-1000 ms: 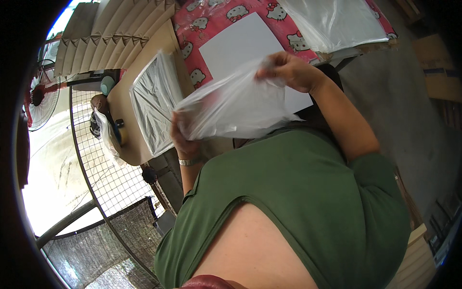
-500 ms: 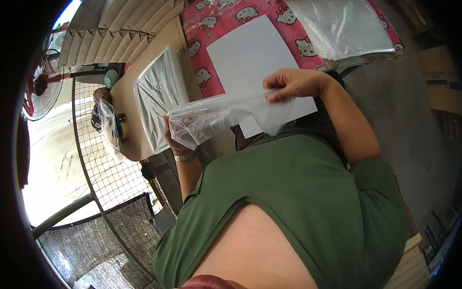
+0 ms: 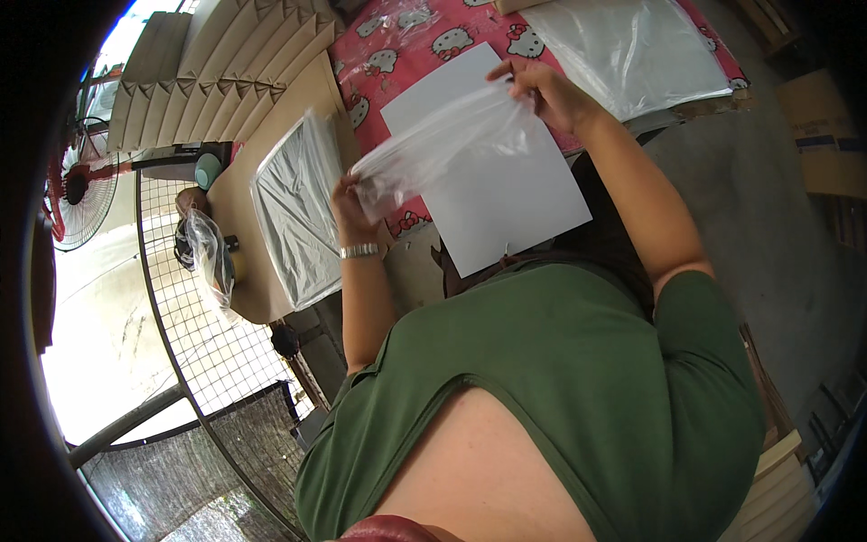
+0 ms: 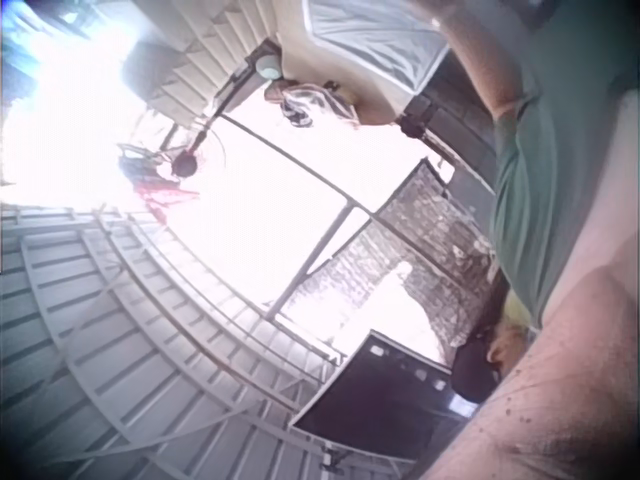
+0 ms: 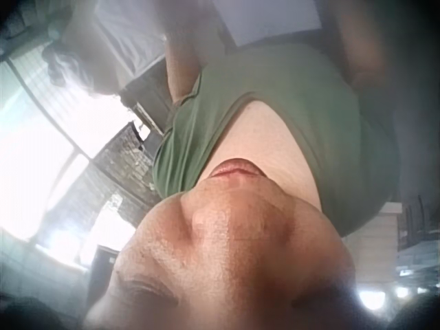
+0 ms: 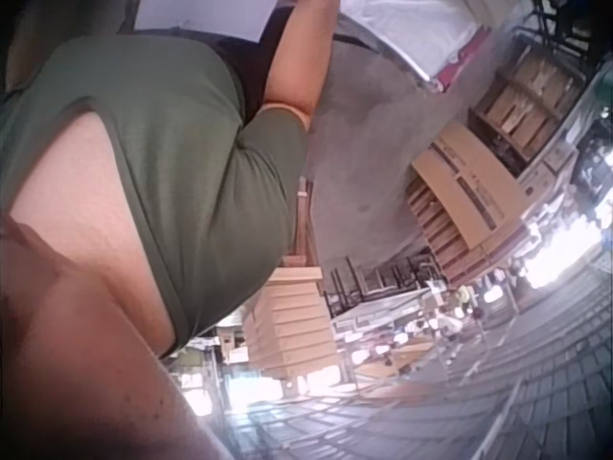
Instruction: The person places flat white sheets and dark rectangular items into plastic sleeves one at a time, smoothing the plastic over the items and stacking them on a table.
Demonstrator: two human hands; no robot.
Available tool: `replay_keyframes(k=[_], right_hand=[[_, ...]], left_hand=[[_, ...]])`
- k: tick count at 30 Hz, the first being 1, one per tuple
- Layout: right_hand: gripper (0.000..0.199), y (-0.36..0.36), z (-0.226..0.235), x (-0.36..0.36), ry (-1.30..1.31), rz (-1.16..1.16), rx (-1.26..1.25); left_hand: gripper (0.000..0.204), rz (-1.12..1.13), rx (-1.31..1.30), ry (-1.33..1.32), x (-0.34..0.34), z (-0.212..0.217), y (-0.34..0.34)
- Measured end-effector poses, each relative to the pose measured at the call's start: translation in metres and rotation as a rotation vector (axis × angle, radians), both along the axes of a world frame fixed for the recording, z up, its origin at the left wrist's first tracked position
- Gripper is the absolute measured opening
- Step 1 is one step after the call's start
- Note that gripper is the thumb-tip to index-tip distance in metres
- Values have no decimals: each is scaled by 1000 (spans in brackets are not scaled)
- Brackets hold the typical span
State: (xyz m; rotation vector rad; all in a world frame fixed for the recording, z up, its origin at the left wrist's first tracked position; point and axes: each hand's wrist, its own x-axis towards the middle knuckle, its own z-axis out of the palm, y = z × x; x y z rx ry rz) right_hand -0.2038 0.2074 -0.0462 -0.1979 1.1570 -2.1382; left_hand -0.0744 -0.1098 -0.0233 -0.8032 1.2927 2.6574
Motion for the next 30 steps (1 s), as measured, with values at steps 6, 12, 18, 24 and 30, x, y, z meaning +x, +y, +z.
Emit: replay_keyframes(k=[6, 12, 18, 24, 30], right_hand=[[31, -51, -37, -67, 556, -255, 751], [34, -81, -77, -114, 753, -412, 1304], [32, -80, -79, -124, 840, -259, 1394], [27, -87, 12, -109, 1034, -609, 1174], [14, -33, 175, -16, 984, -565, 748]], left_hand=[[21, 46, -283, -151, -88, -74, -46], [16, 101, -861, -233, -133, -89, -35], [13, -36, -758, -338, -130, -73, -27], [9, 231, -853, 53, -107, -14, -40], [15, 314, -883, 443, -48, 122, -11]])
